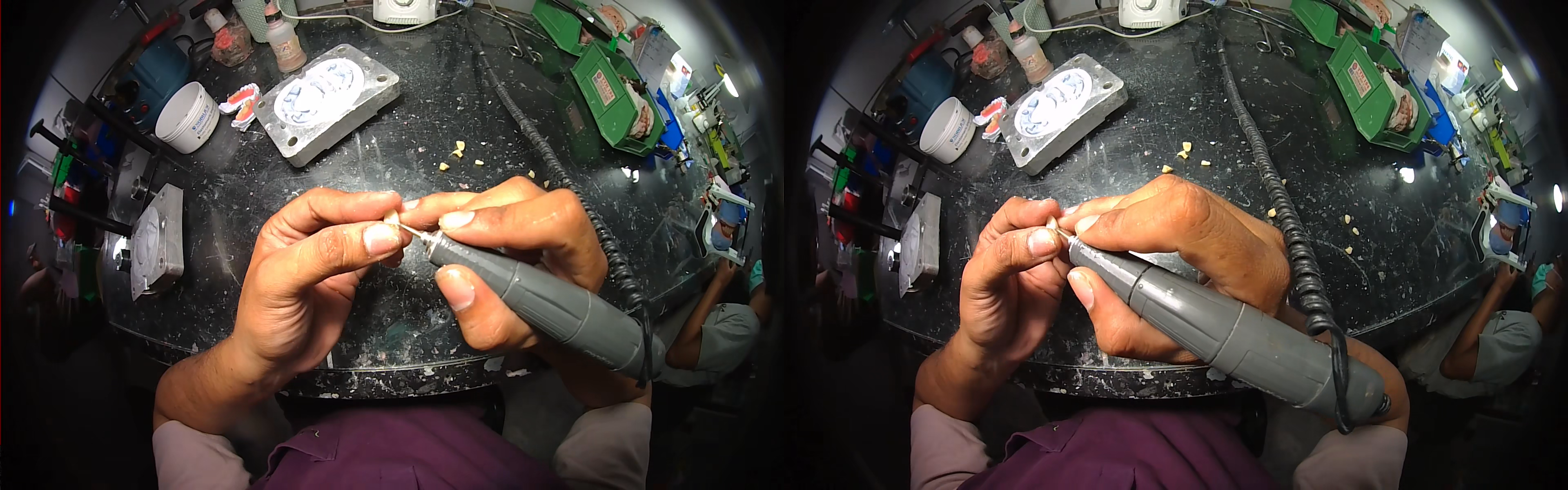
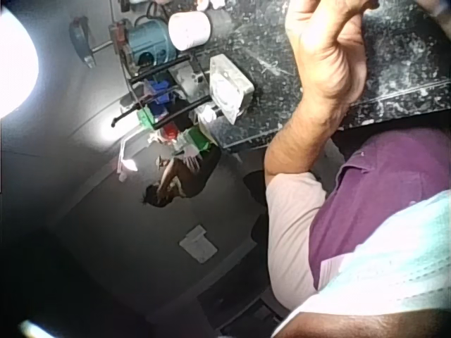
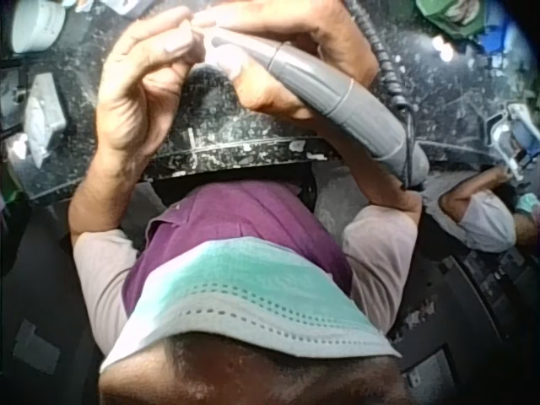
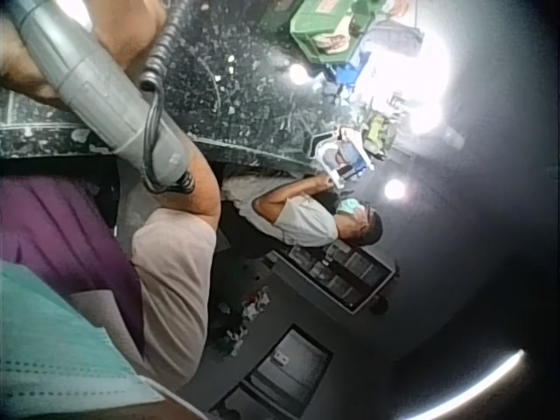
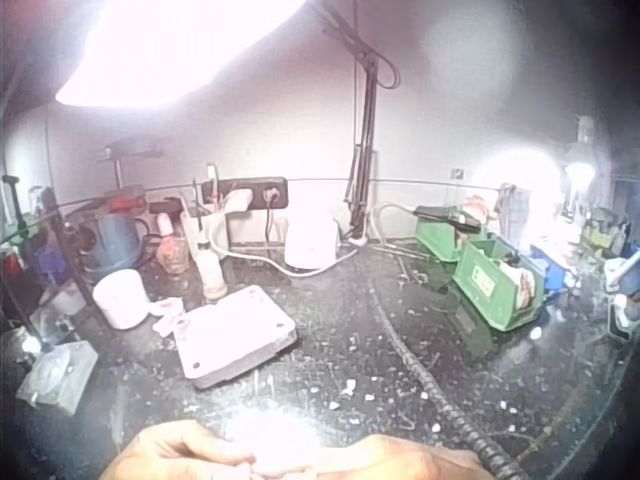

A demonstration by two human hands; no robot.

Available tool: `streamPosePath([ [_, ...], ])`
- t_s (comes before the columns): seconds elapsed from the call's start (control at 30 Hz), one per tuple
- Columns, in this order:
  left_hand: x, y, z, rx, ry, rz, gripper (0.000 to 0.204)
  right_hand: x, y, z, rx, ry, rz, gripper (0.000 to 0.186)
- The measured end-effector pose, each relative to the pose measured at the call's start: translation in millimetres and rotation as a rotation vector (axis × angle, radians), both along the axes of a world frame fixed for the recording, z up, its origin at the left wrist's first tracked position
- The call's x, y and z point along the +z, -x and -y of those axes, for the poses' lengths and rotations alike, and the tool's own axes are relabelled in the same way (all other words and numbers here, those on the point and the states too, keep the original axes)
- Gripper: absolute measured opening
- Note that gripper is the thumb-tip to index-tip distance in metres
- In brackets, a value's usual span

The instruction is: The person holds a small dental prosthetic piece and uses a rotary grinding tool to refine its shape and surface.

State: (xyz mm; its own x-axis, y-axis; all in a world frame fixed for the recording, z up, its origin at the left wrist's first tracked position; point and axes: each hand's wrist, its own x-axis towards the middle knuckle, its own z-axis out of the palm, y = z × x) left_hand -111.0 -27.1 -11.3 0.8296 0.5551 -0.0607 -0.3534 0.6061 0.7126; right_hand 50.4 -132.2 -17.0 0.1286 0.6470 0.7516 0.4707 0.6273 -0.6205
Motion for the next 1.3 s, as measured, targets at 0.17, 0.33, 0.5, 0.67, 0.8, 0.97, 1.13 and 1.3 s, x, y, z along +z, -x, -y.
streamPosePath([
  [0.17, 1.5, -0.9, 0.5, 0.026, -0.038, 0.008, 0.020, 1.3, 0.6, 3.1, 0.011, 0.040, -0.028, 0.026],
  [0.33, 8.9, -6.3, 11.6, 0.298, -0.555, -0.072, 0.020, 0.6, 1.8, 3.1, 0.029, 0.028, -0.074, 0.026],
  [0.5, 1.2, -2.4, 2.9, 0.344, -0.909, -0.042, 0.019, 5.2, 1.3, 6.4, 0.047, 0.058, -0.045, 0.026],
  [0.67, 1.1, -3.1, 0.8, 0.367, -1.072, -0.058, 0.018, 3.7, -1.9, 1.2, 0.055, -0.015, 0.010, 0.026],
  [0.8, 0.9, 0.0, -2.3, 0.352, -1.111, -0.034, 0.018, 4.2, 1.7, 1.2, 0.042, -0.017, -0.009, 0.025],
  [0.97, 4.3, -0.9, 3.0, 0.320, -0.956, -0.095, 0.018, 5.9, 1.4, 3.4, 0.028, 0.012, 0.011, 0.025],
  [1.13, 7.0, -0.6, 2.4, 0.190, -0.395, -0.051, 0.019, 2.9, 0.2, 4.3, 0.059, 0.037, -0.069, 0.025],
  [1.3, 4.9, -1.4, 0.3, 0.028, -0.025, -0.001, 0.019, 4.4, -2.4, 6.7, 0.056, 0.039, -0.040, 0.025],
])
